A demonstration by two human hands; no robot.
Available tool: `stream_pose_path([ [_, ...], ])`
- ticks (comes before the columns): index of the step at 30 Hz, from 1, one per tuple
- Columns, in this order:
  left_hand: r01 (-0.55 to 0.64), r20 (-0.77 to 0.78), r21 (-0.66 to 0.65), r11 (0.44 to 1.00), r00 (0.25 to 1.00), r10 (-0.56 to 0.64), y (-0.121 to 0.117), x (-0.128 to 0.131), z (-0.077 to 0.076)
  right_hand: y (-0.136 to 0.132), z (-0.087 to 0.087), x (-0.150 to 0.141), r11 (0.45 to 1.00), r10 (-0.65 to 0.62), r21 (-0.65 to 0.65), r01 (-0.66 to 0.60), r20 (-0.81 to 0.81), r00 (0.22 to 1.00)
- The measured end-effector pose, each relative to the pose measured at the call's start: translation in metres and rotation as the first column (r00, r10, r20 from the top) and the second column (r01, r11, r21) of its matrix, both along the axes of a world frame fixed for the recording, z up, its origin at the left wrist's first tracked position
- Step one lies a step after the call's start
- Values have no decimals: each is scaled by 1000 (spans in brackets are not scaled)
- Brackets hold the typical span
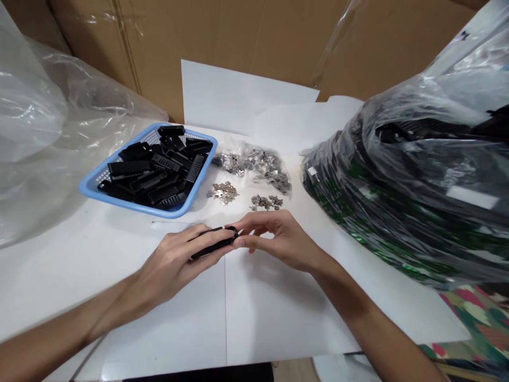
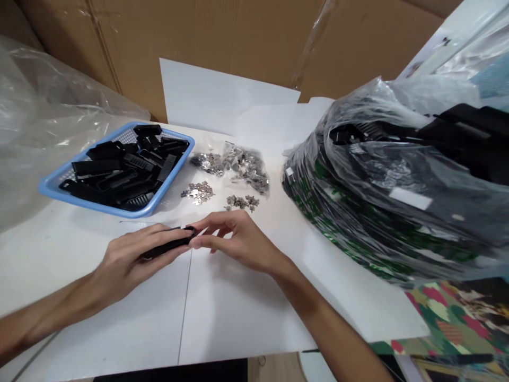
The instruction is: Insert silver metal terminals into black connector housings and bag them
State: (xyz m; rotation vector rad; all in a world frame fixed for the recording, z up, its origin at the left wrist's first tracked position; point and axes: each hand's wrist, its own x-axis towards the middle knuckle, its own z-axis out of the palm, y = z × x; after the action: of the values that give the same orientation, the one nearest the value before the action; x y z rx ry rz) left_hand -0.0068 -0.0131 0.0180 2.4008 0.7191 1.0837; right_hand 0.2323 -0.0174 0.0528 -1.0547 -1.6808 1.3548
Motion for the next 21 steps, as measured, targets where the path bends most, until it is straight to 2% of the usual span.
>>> stream_pose_path([
  [21, 37, -29, 0, 999, 999, -37, 2, -1, 0, -1, -1, 2, 1000, 24, -8, -25, -47, 999],
])
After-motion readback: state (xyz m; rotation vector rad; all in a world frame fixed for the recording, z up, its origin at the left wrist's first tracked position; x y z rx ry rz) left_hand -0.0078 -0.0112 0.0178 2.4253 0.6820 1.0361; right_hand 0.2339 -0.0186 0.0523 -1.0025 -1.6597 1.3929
